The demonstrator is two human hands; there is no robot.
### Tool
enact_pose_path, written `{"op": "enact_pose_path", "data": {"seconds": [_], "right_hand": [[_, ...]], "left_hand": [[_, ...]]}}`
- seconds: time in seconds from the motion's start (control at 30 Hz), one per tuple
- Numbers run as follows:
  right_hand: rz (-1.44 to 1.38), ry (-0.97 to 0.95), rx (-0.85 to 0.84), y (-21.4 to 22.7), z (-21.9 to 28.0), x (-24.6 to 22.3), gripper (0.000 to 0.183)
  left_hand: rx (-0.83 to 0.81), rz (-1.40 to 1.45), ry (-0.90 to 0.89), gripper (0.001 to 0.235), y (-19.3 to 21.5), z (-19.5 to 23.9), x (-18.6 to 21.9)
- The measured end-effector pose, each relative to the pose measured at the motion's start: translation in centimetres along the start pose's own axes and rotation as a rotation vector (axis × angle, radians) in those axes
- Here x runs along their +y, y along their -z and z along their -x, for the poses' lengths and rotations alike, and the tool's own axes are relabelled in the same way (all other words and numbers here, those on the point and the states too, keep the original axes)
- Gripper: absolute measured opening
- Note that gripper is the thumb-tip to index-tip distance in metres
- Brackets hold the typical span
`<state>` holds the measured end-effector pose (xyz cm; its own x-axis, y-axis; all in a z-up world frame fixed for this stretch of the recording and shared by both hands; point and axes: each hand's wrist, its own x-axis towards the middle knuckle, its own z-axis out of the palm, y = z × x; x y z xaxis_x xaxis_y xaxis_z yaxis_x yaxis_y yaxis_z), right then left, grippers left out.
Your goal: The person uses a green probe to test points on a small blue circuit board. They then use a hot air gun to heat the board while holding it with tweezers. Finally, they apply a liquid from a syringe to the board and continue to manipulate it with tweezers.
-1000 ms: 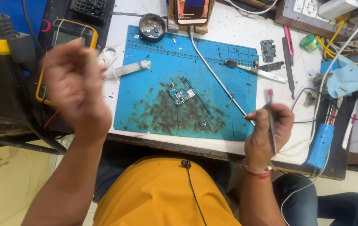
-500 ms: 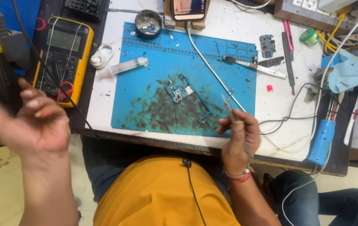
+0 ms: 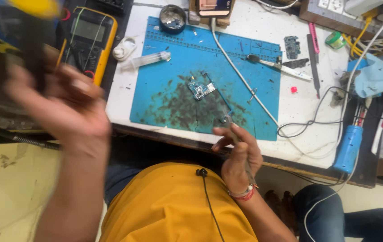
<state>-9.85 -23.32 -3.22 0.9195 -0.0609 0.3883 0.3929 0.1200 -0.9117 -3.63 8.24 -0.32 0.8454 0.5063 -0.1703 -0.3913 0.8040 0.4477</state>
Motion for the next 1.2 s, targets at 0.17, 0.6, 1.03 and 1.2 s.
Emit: {"op": "enact_pose_path", "data": {"seconds": [0.17, 0.6, 1.03, 1.2], "right_hand": [[0.053, 0.097, 0.134, 0.7, 0.3, -0.5, 0.043], [-0.372, -0.082, 0.212, 1.8, -2.8, -3.3, 0.055], [-0.184, -0.041, 0.187, 0.1, -2.1, 0.5, 0.043], [-0.067, 0.012, 0.140, -0.1, -2.3, 2.4, 0.042]], "left_hand": [[-0.136, -0.183, 0.126, 0.048, 0.5, 8.6, -3.7], [-0.469, -0.554, -0.141, 0.021, 2.2, 12.9, -1.9], [-0.138, -0.054, -0.428, 0.038, 11.6, -1.9, 6.4], [-0.292, -0.088, -0.415, 0.052, 16.4, -11.1, 10.2]]}}
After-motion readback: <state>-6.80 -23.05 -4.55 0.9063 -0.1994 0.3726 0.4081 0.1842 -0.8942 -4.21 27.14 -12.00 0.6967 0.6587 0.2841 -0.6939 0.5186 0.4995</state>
